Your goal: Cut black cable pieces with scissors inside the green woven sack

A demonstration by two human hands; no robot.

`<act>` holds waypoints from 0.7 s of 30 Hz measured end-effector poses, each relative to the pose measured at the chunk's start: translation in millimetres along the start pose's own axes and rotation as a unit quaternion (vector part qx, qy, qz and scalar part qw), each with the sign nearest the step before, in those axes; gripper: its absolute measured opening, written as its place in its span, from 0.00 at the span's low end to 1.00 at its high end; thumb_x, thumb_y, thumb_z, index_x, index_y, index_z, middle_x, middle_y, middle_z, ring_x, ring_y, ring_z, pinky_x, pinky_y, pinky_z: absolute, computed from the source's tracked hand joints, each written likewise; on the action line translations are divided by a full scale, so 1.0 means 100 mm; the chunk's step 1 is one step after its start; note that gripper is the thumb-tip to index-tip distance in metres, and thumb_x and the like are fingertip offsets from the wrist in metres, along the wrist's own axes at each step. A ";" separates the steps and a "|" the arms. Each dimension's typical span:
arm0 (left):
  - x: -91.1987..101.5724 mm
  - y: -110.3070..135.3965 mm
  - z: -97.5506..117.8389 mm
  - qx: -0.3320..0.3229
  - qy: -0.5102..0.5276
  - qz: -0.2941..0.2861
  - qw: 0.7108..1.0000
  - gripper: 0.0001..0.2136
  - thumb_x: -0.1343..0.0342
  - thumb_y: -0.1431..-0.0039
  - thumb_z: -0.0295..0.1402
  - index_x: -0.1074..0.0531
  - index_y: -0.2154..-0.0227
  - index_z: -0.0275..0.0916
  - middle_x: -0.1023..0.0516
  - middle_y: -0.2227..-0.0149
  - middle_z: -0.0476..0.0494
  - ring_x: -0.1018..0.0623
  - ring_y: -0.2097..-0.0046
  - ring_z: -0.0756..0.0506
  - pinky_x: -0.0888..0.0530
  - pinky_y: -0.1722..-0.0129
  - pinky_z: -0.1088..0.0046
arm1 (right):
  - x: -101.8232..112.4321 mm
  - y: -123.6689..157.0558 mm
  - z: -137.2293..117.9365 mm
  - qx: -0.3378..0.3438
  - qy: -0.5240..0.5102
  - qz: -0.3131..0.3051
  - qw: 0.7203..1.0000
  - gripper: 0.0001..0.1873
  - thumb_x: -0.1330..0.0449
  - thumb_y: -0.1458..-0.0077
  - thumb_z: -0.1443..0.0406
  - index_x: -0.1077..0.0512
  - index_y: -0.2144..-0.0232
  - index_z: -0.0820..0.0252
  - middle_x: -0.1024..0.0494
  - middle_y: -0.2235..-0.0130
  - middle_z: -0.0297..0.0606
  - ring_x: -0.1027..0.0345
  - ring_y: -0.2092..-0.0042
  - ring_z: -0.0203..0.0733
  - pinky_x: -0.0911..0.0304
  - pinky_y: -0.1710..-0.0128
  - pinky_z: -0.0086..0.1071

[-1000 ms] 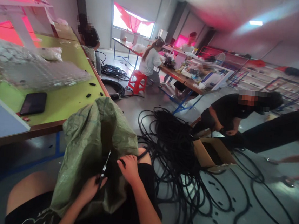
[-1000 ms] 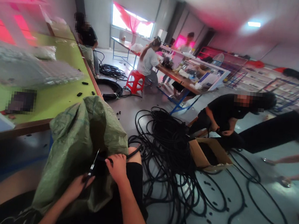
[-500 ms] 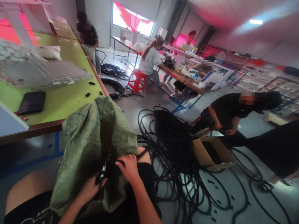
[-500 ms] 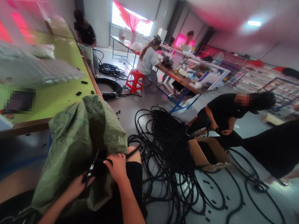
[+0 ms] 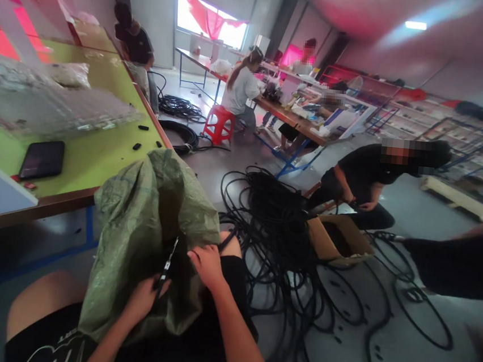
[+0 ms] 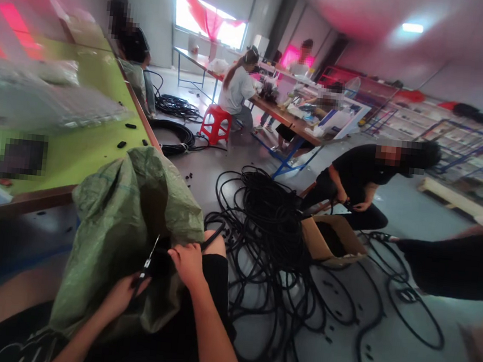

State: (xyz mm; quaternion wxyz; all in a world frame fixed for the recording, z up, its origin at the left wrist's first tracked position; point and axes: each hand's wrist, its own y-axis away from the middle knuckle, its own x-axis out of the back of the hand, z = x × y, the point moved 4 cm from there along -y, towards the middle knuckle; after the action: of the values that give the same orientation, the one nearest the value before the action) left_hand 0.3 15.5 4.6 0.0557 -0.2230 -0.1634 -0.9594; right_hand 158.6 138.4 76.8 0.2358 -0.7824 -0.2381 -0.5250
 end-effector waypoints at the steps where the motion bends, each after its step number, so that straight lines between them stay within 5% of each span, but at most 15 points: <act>1: 0.01 0.00 0.00 0.007 -0.003 0.003 1.000 0.20 0.51 0.44 0.49 0.24 0.65 0.38 0.19 0.65 0.42 0.21 0.61 0.41 0.30 0.62 0.72 | 0.01 0.00 -0.01 -0.001 -0.011 0.005 1.000 0.17 0.51 0.34 0.55 0.27 0.66 0.54 0.22 0.68 0.33 0.33 0.61 0.38 0.52 0.56 0.33; 21: -0.01 -0.02 -0.04 -0.010 0.004 0.012 1.000 0.21 0.49 0.44 0.50 0.28 0.58 0.37 0.20 0.60 0.42 0.22 0.57 0.41 0.29 0.57 0.71 | 0.02 0.00 -0.04 -0.058 -0.079 0.068 0.993 0.11 0.50 0.34 0.60 0.30 0.57 0.53 0.25 0.58 0.35 0.36 0.54 0.40 0.52 0.49 0.37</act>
State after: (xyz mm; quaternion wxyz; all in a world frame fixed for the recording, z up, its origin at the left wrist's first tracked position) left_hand -0.4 15.8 -0.1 0.0657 -0.2218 -0.1512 -0.9610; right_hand 155.9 136.1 79.8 0.2050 -0.8483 -0.1715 -0.4572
